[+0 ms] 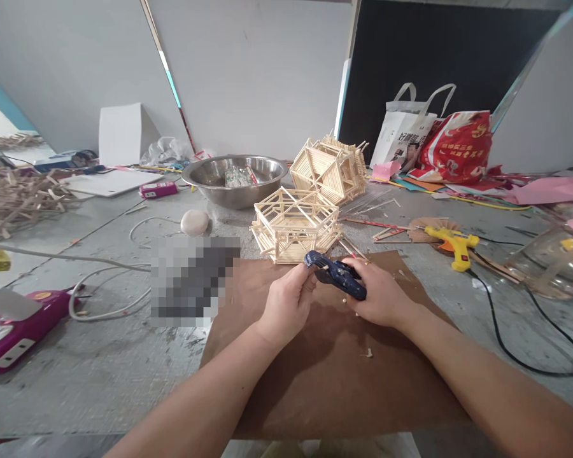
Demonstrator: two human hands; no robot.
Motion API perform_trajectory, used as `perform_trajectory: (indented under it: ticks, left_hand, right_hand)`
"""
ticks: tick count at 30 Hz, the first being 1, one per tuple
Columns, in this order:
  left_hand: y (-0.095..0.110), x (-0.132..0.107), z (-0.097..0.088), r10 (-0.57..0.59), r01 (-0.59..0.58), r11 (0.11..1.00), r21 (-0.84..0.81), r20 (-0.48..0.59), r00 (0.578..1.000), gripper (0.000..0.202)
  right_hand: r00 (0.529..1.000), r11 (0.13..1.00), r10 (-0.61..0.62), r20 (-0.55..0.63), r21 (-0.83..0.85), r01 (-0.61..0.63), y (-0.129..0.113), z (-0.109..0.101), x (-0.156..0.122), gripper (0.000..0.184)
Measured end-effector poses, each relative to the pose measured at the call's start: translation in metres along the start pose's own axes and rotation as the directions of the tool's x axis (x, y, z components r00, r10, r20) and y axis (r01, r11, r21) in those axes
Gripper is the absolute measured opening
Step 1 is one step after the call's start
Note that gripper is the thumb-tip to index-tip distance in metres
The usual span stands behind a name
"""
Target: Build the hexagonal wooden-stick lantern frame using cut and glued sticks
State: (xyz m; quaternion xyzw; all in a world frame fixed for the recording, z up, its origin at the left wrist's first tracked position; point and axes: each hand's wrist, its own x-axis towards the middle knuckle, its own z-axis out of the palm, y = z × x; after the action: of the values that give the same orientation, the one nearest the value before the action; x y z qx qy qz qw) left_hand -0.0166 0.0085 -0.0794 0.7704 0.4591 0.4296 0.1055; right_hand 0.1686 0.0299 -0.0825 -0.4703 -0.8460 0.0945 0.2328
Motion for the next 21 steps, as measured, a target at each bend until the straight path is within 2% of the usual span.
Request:
perform_trajectory:
  ticks: [12, 21]
  left_hand:
    - [0.0004, 0.0007, -0.0004, 0.022, -0.022, 1.000, 0.001, -0.006, 1.000, 0.014]
    - [0.0011, 0.0011, -0.0003, 0.003, -0.003, 1.000, 0.004, -0.016, 1.000, 0.018]
  right_hand:
    - [1.000, 1.000, 0.013, 0.015, -0.018, -0.013, -0.0013, -0.0014, -0.0008, 0.049]
    - [0.999, 0.995, 0.032, 0.034, -0.099, -0.028, -0.0027, -0.0031, -0.0009, 0.038]
